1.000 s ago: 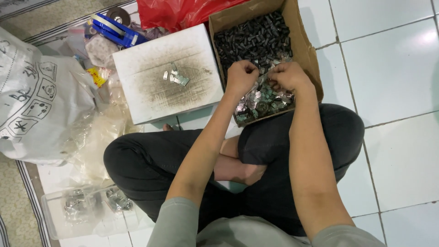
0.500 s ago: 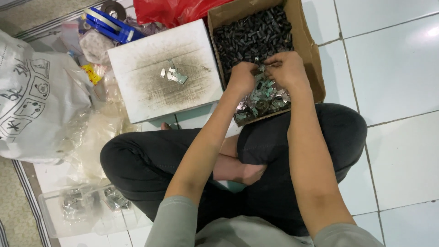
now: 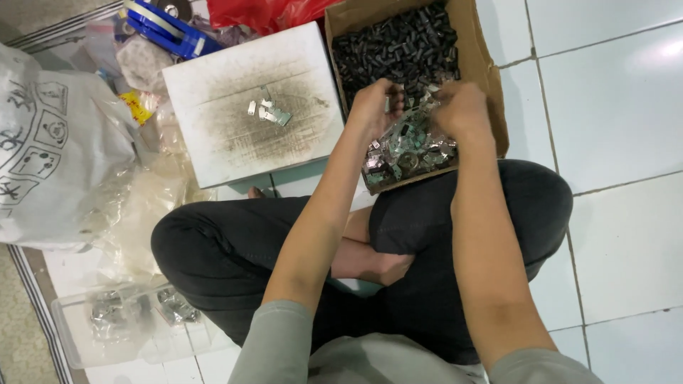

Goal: Sorting and arranging small metal hardware components from a box onto a white board while sitting on the floor.

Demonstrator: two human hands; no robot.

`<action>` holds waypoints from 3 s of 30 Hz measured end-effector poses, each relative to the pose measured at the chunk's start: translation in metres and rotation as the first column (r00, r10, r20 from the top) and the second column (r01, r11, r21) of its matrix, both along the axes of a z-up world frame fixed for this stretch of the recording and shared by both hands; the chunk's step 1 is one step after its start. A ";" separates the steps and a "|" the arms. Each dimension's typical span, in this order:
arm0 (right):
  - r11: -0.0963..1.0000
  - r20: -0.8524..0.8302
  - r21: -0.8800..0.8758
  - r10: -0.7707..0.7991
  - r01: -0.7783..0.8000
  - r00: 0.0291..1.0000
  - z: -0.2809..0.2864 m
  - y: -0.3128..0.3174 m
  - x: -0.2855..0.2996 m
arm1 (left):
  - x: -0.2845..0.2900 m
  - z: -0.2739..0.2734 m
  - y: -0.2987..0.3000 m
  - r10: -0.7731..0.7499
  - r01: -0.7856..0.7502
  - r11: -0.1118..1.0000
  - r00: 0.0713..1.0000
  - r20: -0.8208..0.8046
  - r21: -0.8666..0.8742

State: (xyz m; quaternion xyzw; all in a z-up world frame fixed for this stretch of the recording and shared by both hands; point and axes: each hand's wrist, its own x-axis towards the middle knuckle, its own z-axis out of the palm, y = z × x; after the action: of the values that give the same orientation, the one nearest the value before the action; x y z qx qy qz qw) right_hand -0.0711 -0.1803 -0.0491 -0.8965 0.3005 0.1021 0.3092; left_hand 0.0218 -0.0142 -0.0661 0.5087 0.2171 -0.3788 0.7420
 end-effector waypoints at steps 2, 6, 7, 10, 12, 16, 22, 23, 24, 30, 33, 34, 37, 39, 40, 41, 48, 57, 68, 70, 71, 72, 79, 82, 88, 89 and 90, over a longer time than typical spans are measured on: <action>0.998 -0.103 -0.007 0.063 -0.064 0.993 -0.008 0.012 0.004 | 0.002 0.003 0.005 -0.053 0.052 0.998 0.998 0.028 0.042; 0.968 -0.262 -0.071 0.214 -0.240 0.941 0.003 0.046 0.003 | -0.002 0.005 0.008 -0.088 0.073 0.987 0.991 0.102 0.142; 0.967 -0.264 -0.072 0.216 -0.243 0.940 -0.003 0.044 0.003 | -0.003 0.005 0.008 -0.086 0.071 0.987 0.991 0.100 0.141; 0.937 -0.274 -0.095 0.299 -0.336 0.914 -0.014 0.040 0.002 | -0.006 0.000 0.007 -0.074 0.051 0.986 0.987 0.143 0.157; 0.917 -0.283 -0.099 0.347 -0.387 0.894 -0.009 0.042 -0.001 | -0.008 -0.007 0.005 -0.085 0.057 0.984 0.983 0.166 0.167; 0.935 -0.260 -0.075 0.317 -0.346 0.912 -0.010 0.042 -0.002 | -0.015 -0.006 0.008 -0.099 0.070 0.986 0.977 0.190 0.154; 0.974 -0.153 0.026 0.224 -0.223 0.962 -0.019 0.017 -0.008 | -0.016 -0.023 0.013 -0.191 0.141 0.966 0.954 0.231 0.214; 0.976 -0.121 0.194 0.127 -0.102 0.984 -0.010 0.016 -0.010 | -0.017 -0.024 0.012 -0.207 0.147 0.960 0.946 0.250 0.238; 0.933 -0.106 0.360 0.025 0.015 0.994 -0.001 0.015 -0.012 | -0.018 -0.025 0.011 -0.223 0.152 0.953 0.937 0.268 0.261; 0.698 -0.078 0.711 -0.043 0.086 0.996 -0.007 0.009 -0.008 | -0.023 0.007 0.022 -0.425 0.350 0.890 0.868 0.255 0.292; 0.677 -0.094 0.728 -0.053 0.105 0.994 -0.004 0.010 -0.008 | -0.028 -0.003 0.023 -0.503 0.376 0.850 0.787 0.357 0.368; 0.675 -0.095 0.730 -0.053 0.106 0.994 -0.002 0.012 -0.009 | -0.029 -0.008 0.023 -0.504 0.377 0.849 0.788 0.354 0.370; 0.728 -0.094 0.680 -0.041 0.094 0.995 -0.004 0.008 -0.010 | -0.029 -0.018 0.021 -0.527 0.355 0.830 0.751 0.398 0.430; 0.919 -0.134 0.377 0.177 -0.115 0.975 -0.020 -0.001 -0.008 | -0.031 -0.017 0.019 -0.534 0.314 0.807 0.750 0.391 0.499; 0.919 -0.135 0.378 0.173 -0.111 0.976 -0.017 0.000 -0.009 | -0.028 -0.032 0.017 -0.537 0.318 0.805 0.748 0.389 0.500; 0.905 -0.130 0.422 0.114 -0.049 0.985 -0.015 0.002 -0.010 | -0.025 -0.045 0.015 -0.525 0.319 0.813 0.763 0.377 0.488; 0.814 0.016 0.579 -0.064 0.043 0.998 -0.006 0.003 -0.008 | -0.029 -0.025 0.015 -0.452 0.341 0.871 0.839 0.304 0.353; 0.847 0.123 0.526 -0.172 0.083 0.977 0.012 0.010 0.000 | -0.014 0.006 0.006 -0.160 0.160 0.986 0.987 0.017 0.041; 0.740 -0.058 -0.221 0.640 -0.635 0.766 -0.010 0.097 0.013 | -0.002 0.068 0.044 -0.129 0.118 0.991 0.970 0.205 0.066; 0.614 -0.207 -0.314 0.700 -0.724 0.683 -0.016 0.099 0.016 | -0.001 0.074 0.048 -0.136 0.126 0.990 0.965 0.225 0.060; 0.587 -0.173 -0.341 0.728 -0.734 0.663 -0.026 0.096 0.014 | -0.002 0.076 0.049 -0.132 0.119 0.990 0.967 0.217 0.069; 0.561 -0.140 -0.368 0.755 -0.742 0.640 -0.035 0.092 0.011 | -0.003 0.078 0.050 -0.127 0.112 0.991 0.970 0.209 0.078; 0.789 -0.111 -0.198 0.571 -0.581 0.813 -0.025 0.081 0.000 | -0.006 0.069 0.047 -0.164 0.149 0.986 0.961 0.225 0.081; 0.744 -0.087 -0.290 0.606 -0.602 0.791 -0.011 0.076 0.001 | -0.008 0.072 0.049 -0.147 0.132 0.987 0.970 0.195 0.089; 0.918 0.074 -0.261 0.328 -0.299 0.942 0.017 0.062 -0.005 | -0.009 0.072 0.055 -0.158 0.149 0.987 0.965 0.208 0.056; 0.929 0.095 -0.262 0.296 -0.262 0.951 0.018 0.063 -0.005 | -0.008 0.073 0.054 -0.155 0.146 0.988 0.965 0.211 0.058; 0.938 0.117 -0.262 0.263 -0.225 0.958 0.019 0.065 -0.004 | -0.008 0.075 0.054 -0.152 0.143 0.988 0.965 0.213 0.059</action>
State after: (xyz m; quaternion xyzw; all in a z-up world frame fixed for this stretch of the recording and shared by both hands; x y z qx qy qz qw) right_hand -0.0748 -0.1150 -0.0304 -0.9634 0.1729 0.0340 0.2021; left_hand 0.0138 0.0399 0.0086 0.5778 0.1046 -0.3703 0.7198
